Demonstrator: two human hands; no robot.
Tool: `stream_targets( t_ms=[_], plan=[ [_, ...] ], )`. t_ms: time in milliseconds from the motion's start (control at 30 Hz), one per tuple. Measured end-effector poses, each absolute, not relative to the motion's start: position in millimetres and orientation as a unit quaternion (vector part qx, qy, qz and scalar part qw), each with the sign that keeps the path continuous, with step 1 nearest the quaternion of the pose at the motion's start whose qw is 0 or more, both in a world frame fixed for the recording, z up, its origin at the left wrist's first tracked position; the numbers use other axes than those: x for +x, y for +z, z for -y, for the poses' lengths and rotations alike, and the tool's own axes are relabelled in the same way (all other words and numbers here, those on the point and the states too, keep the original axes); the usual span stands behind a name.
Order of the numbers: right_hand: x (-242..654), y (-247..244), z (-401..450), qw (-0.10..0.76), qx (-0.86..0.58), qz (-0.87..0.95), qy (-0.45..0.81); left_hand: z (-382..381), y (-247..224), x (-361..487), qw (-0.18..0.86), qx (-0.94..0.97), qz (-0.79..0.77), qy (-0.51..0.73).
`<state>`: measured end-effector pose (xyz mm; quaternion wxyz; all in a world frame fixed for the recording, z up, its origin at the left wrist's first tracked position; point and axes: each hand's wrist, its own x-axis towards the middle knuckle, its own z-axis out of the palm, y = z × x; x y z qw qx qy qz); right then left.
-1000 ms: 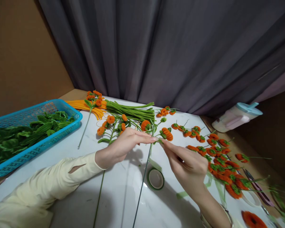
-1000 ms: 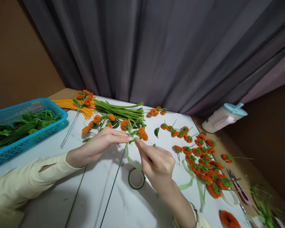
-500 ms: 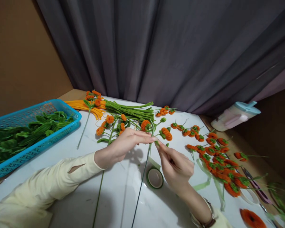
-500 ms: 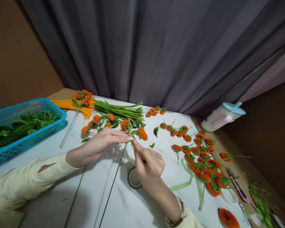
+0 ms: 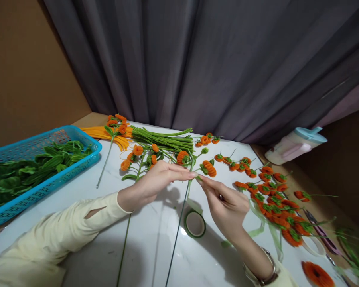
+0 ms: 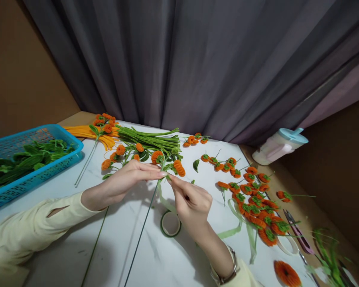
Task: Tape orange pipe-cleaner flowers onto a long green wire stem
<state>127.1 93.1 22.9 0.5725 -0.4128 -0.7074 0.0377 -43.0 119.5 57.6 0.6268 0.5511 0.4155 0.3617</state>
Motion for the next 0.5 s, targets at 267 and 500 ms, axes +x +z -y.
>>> stream_targets(
  t_ms=[267,500],
  plan=[
    [117,16,-85,0.573,-0.463,0.676,0.011,-116,57,-39,0.641,0.531,-0.408,0.375],
    [115,16,-91,0.566,-0.526,0.605,0.191,-116,57,-38,0.636,0.528,-0.410,0.385]
  ],
)
